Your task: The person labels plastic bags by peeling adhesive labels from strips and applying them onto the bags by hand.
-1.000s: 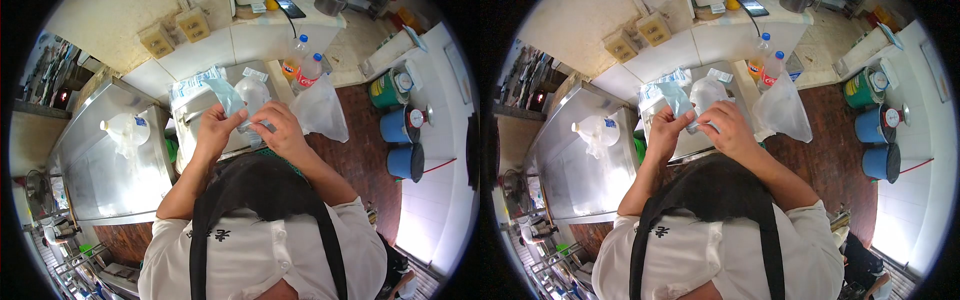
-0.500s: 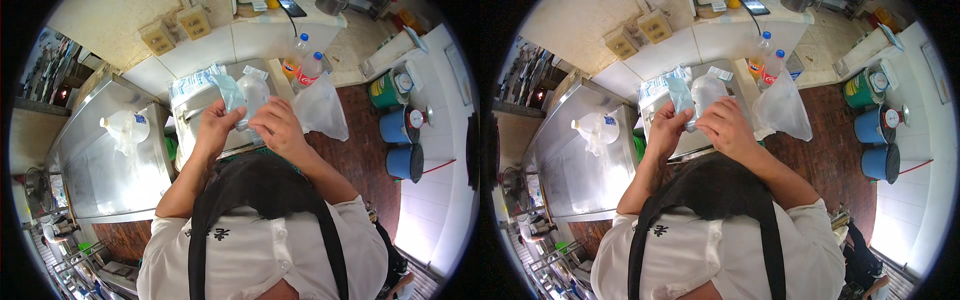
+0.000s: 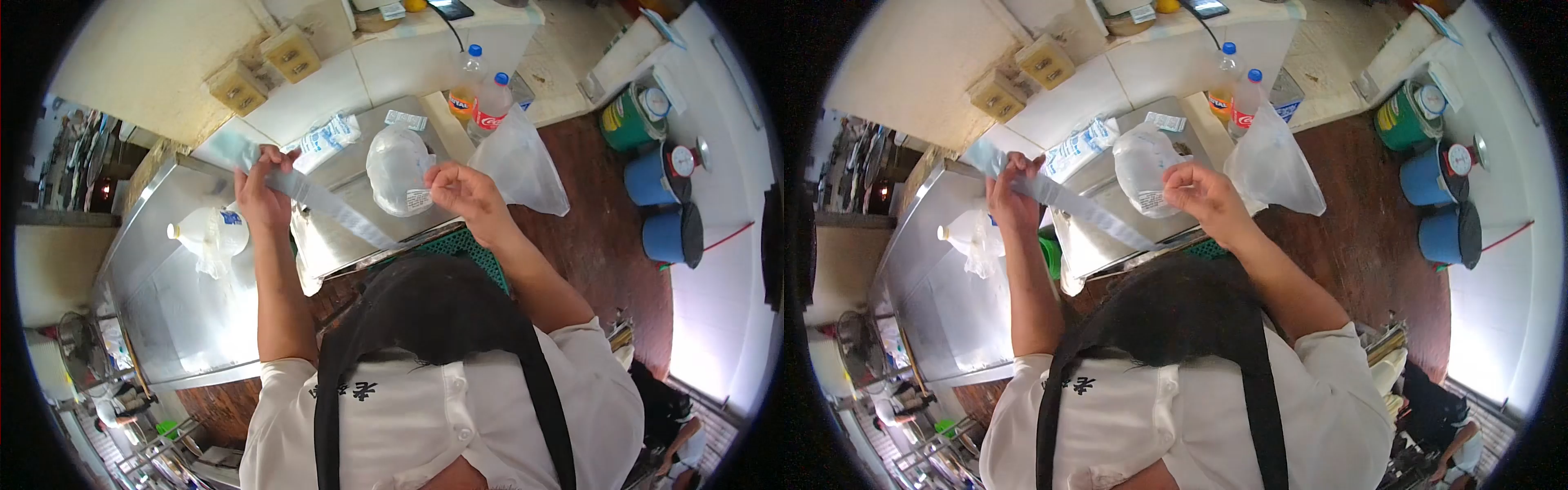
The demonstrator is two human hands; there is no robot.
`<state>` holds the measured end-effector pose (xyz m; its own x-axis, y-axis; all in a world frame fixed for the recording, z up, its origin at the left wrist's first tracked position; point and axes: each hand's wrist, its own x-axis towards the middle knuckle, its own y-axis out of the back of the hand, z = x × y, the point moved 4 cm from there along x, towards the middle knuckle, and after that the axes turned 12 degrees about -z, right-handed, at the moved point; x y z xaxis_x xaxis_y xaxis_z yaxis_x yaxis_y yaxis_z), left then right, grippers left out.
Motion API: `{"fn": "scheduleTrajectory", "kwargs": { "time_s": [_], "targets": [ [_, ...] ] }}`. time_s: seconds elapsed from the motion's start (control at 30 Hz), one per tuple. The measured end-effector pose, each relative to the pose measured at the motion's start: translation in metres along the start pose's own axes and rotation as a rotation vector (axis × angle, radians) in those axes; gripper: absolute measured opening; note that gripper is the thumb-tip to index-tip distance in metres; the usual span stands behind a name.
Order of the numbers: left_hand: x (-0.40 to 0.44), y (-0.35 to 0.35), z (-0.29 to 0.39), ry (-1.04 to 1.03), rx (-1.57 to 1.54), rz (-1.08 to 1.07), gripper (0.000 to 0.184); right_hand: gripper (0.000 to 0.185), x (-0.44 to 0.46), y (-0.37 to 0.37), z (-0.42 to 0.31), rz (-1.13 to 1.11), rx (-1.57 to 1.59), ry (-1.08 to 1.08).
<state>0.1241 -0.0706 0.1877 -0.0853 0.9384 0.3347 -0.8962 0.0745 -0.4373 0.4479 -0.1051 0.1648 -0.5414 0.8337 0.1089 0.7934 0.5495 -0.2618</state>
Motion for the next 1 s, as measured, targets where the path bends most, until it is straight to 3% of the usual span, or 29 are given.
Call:
{"fn": "scheduleTrajectory", "kwargs": {
  "time_s": [0.1, 0.13, 0.23, 0.3, 0.5, 0.6, 0.8, 0.87, 0.9, 1.0],
  "targets": [
    [0.005, -0.082, 0.011, 0.153, 0.579, -0.133, 0.027, 0.011, 0.003, 0.016, 0.008, 0.049, -0.139, -0.076],
    [0.003, -0.092, -0.007, 0.306, 0.754, -0.262, 0.037, 0.011, 0.006, 0.02, 0.009, 0.079, -0.198, -0.044],
    [0.004, -0.131, -0.03, 0.328, 1.008, -0.291, 0.036, 0.015, 0.016, 0.029, 0.015, 0.166, -0.354, 0.024],
    [0.008, -0.127, -0.047, 0.344, 0.993, -0.282, 0.033, 0.019, 0.022, 0.039, 0.028, 0.228, -0.431, 0.031],
    [0.008, -0.127, -0.052, 0.438, 1.004, -0.262, 0.028, 0.026, 0.051, 0.054, 0.089, 0.252, -0.134, -0.072],
    [0.005, -0.125, -0.054, 0.459, 0.951, -0.234, 0.028, 0.032, 0.046, 0.064, 0.097, 0.369, -0.126, -0.131],
    [0.006, -0.12, -0.063, 0.459, 0.876, -0.202, 0.026, 0.038, 0.043, 0.04, 0.081, 0.345, -0.468, 0.039],
    [0.005, -0.123, -0.064, 0.466, 0.866, -0.205, 0.026, 0.04, 0.054, 0.074, 0.164, 0.35, -0.434, -0.173],
    [0.008, -0.125, -0.064, 0.475, 0.874, -0.203, 0.026, 0.041, 0.06, 0.08, 0.17, 0.349, -0.417, -0.273],
    [0.011, -0.124, -0.061, 0.487, 0.871, -0.209, 0.025, 0.051, 0.054, 0.091, 0.165, 0.433, -0.209, -0.241]
  ]
}}
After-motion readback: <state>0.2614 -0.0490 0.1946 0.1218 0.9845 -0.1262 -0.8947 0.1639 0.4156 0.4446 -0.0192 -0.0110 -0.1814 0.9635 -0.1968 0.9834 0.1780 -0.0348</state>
